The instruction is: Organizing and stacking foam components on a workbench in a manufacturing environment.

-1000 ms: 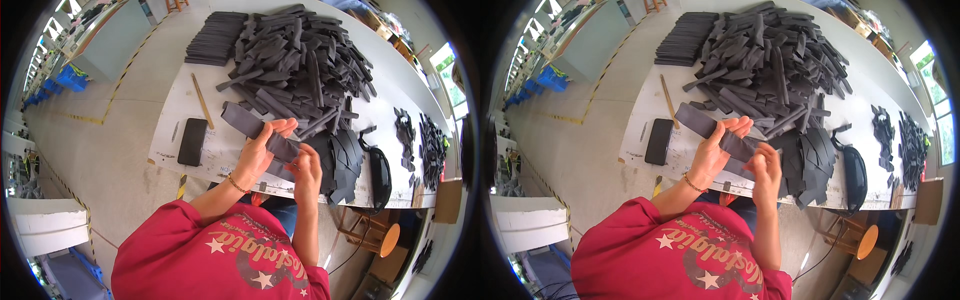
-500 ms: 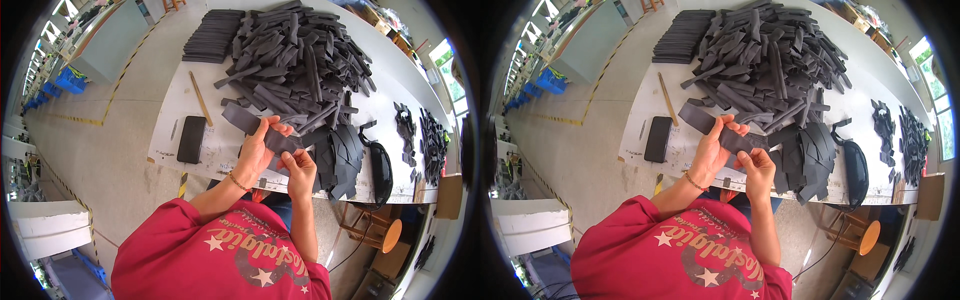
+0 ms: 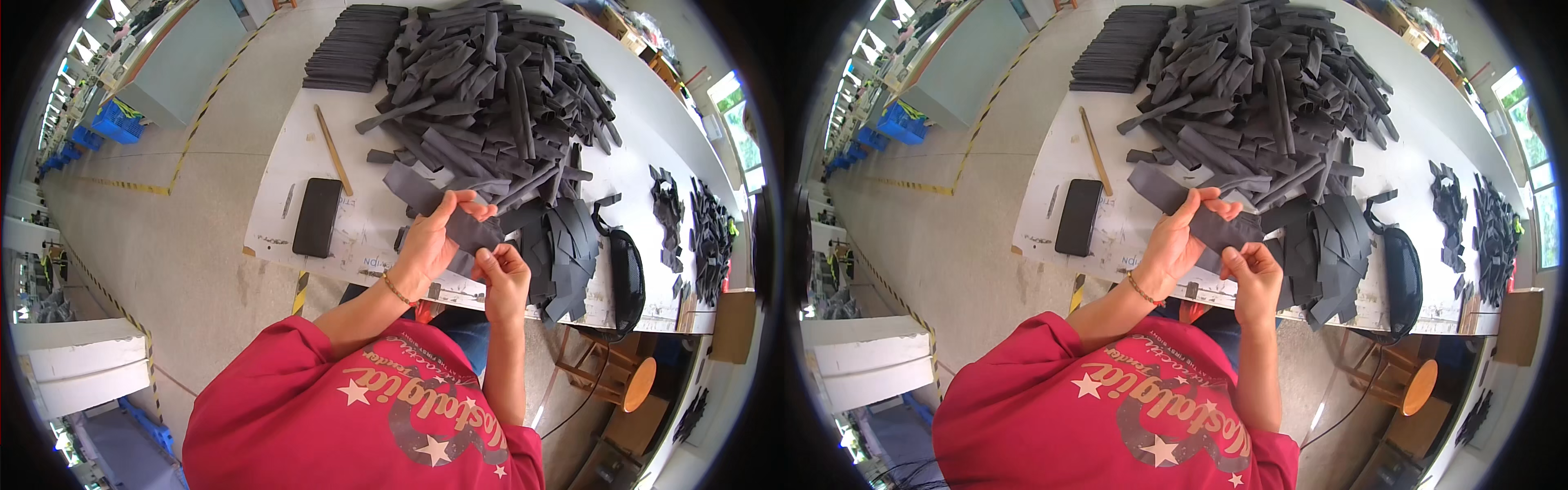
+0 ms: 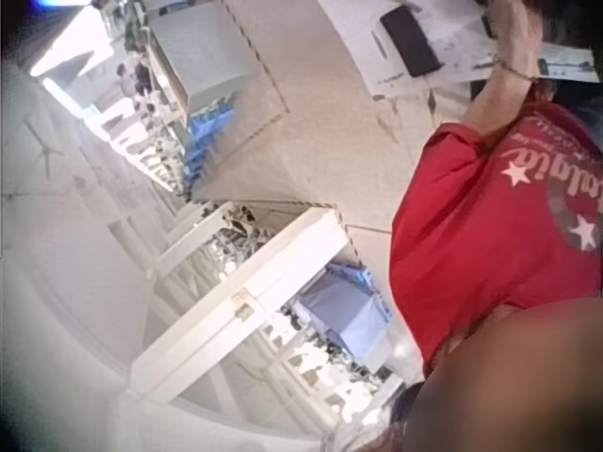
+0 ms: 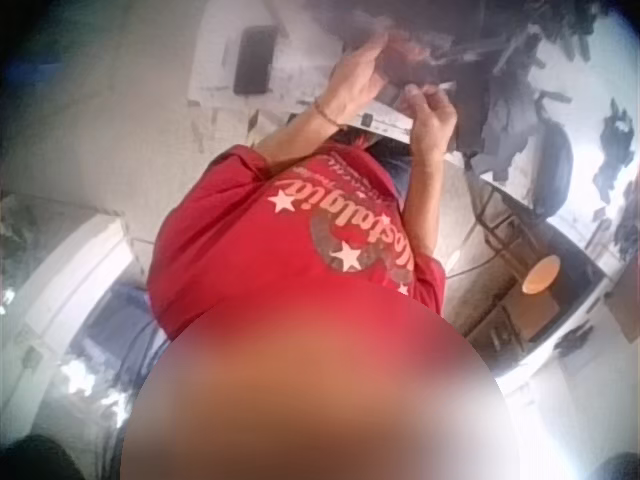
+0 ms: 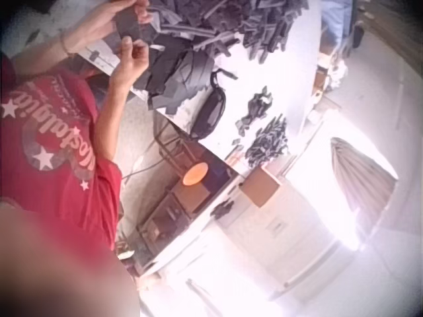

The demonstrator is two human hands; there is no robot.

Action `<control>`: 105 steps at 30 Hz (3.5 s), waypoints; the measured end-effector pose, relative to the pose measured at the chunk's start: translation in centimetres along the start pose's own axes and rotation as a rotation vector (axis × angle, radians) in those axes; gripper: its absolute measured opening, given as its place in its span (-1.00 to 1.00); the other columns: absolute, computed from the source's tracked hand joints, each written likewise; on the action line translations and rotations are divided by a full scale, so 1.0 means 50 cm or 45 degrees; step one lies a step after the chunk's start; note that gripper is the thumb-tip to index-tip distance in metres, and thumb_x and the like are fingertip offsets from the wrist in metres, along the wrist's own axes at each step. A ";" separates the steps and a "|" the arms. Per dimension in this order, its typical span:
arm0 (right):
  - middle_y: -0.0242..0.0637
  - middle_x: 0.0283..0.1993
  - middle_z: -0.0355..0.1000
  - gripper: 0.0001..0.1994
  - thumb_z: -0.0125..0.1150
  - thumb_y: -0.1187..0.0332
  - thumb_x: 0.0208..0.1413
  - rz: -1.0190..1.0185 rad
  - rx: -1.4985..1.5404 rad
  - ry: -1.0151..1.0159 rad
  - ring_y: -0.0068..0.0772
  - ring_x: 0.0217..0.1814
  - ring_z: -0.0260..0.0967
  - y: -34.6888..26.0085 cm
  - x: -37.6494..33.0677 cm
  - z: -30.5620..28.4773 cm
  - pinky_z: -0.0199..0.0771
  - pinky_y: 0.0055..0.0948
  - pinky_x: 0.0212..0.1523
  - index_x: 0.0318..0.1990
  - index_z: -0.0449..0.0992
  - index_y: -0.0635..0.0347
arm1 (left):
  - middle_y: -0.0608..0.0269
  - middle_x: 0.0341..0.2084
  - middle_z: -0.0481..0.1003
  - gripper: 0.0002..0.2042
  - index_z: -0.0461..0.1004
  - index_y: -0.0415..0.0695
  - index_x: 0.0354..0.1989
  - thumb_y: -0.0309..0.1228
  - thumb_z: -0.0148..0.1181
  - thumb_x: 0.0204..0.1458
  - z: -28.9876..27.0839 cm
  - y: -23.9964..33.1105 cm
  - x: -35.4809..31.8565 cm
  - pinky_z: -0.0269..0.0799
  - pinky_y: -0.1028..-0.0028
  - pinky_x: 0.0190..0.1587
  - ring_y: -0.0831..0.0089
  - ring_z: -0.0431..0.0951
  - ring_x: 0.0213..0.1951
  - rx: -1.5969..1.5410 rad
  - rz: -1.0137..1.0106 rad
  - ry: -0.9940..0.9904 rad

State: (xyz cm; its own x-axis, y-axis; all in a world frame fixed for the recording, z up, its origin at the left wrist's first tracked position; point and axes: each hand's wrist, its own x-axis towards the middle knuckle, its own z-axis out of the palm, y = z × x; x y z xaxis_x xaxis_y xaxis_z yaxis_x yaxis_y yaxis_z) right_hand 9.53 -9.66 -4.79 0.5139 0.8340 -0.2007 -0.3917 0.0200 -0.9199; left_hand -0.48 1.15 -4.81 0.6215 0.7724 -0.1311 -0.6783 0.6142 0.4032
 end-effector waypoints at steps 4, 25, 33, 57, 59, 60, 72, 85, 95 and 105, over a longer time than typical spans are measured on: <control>-0.38 -0.49 0.39 -0.95 0.19 0.53 0.13 -0.018 0.096 0.087 -0.59 -0.53 0.32 -0.024 0.002 -0.032 0.32 -0.62 -0.45 -0.33 0.43 0.24 | 0.22 -0.25 0.53 -0.68 0.47 -0.24 0.00 -0.25 0.09 0.23 -0.025 0.046 0.007 0.46 0.39 -0.07 0.41 0.54 -0.18 0.183 0.032 0.097; -0.23 -0.43 0.42 -0.88 0.26 0.43 0.08 -0.466 -1.282 0.846 -0.38 -0.42 0.35 0.004 0.019 -0.237 0.36 -0.40 -0.34 -0.31 0.48 0.30 | 0.03 -0.39 0.57 -0.75 0.60 -0.23 -0.33 -0.25 0.22 0.05 -0.115 0.095 0.209 0.44 0.32 -0.24 0.16 0.57 -0.30 2.329 0.411 -0.026; 0.02 -0.04 0.39 -0.72 0.15 0.52 0.00 -0.631 -2.079 0.777 0.07 0.05 0.29 -0.065 0.120 -0.394 0.29 -0.08 0.07 -0.07 0.48 0.25 | 0.30 -0.42 0.57 -0.74 0.57 -0.29 -0.32 -0.29 0.27 0.05 -0.082 0.095 0.235 0.37 0.55 -0.22 0.57 0.50 -0.32 1.936 -0.164 -0.369; -0.09 -0.13 0.38 -0.61 -0.01 0.65 0.01 -0.842 -1.449 0.582 -0.14 -0.12 0.35 -0.138 0.155 -0.276 0.36 -0.28 -0.04 0.04 0.35 0.20 | 0.17 -0.31 0.48 -0.79 0.42 -0.23 -0.08 -0.50 0.20 0.12 -0.072 0.089 0.047 0.46 0.32 0.08 0.35 0.51 -0.14 -0.144 -0.150 0.112; -0.16 -0.15 0.37 -0.59 -0.01 0.65 0.00 -0.744 -1.157 0.566 -0.24 -0.17 0.36 -0.144 0.105 -0.208 0.36 -0.34 -0.07 0.06 0.33 0.20 | 0.12 -0.27 0.49 -0.78 0.41 -0.19 -0.07 -0.52 0.20 0.11 -0.063 0.080 0.053 0.39 0.29 0.18 0.25 0.49 -0.09 -0.162 -0.205 0.143; -0.22 -0.17 0.35 -0.59 0.00 0.64 -0.01 -0.755 -1.125 0.445 -0.33 -0.18 0.32 -0.136 0.090 -0.195 0.34 -0.40 -0.08 0.05 0.33 0.21 | 0.12 -0.27 0.49 -0.78 0.41 -0.19 -0.07 -0.52 0.20 0.11 -0.061 0.073 0.055 0.39 0.29 0.18 0.25 0.49 -0.09 -0.158 -0.207 0.141; -0.14 -0.17 0.39 -0.71 0.39 0.50 -0.08 -0.686 -1.203 0.010 -0.08 -0.17 0.37 -0.065 -0.025 -0.046 0.39 -0.32 -0.13 -0.23 0.39 0.25 | 0.03 -0.12 0.50 -0.67 0.31 0.00 0.08 -0.47 0.16 0.15 -0.046 0.063 0.050 0.60 0.18 -0.08 0.06 0.57 -0.06 0.203 -0.171 0.023; -0.39 -0.24 0.42 -0.66 0.36 0.50 -0.12 -1.010 -1.548 0.013 -0.31 -0.21 0.32 -0.086 -0.021 -0.018 0.22 -0.34 -0.18 -0.10 0.60 0.11 | -0.07 -0.11 0.51 -0.59 0.22 -0.08 0.16 -0.52 0.13 0.15 -0.026 0.047 0.043 0.59 0.17 -0.10 0.06 0.59 -0.11 0.324 -0.250 0.033; -0.40 -0.19 0.37 -0.58 0.35 0.46 -0.12 -1.184 -1.922 0.061 -0.28 -0.18 0.30 -0.087 -0.015 -0.012 0.24 -0.28 -0.15 -0.01 0.52 0.12 | -0.06 -0.05 0.48 -0.48 0.10 -0.10 0.26 -0.57 0.10 0.14 -0.004 0.055 0.022 0.58 0.18 -0.09 0.16 0.58 -0.09 0.381 -0.257 0.006; -0.02 0.01 0.33 -0.45 0.33 0.59 -0.13 -0.981 -1.269 0.071 0.08 -0.02 0.30 -0.030 -0.018 0.058 0.37 -0.12 -0.06 0.11 0.34 0.27 | 0.02 -0.13 0.52 -0.60 0.23 -0.18 0.18 -0.48 0.11 0.17 0.022 0.011 -0.005 0.42 0.30 0.10 0.28 0.50 0.03 0.382 -0.013 -0.183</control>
State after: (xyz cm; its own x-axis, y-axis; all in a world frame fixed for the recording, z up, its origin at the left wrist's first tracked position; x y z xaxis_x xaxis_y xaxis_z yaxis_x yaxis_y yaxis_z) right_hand 7.43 -8.84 -2.27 0.3931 0.7662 0.5084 0.7555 0.0460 -0.6536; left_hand -0.55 1.10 -3.55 0.6912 0.7224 -0.0162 -0.5392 0.5306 0.6541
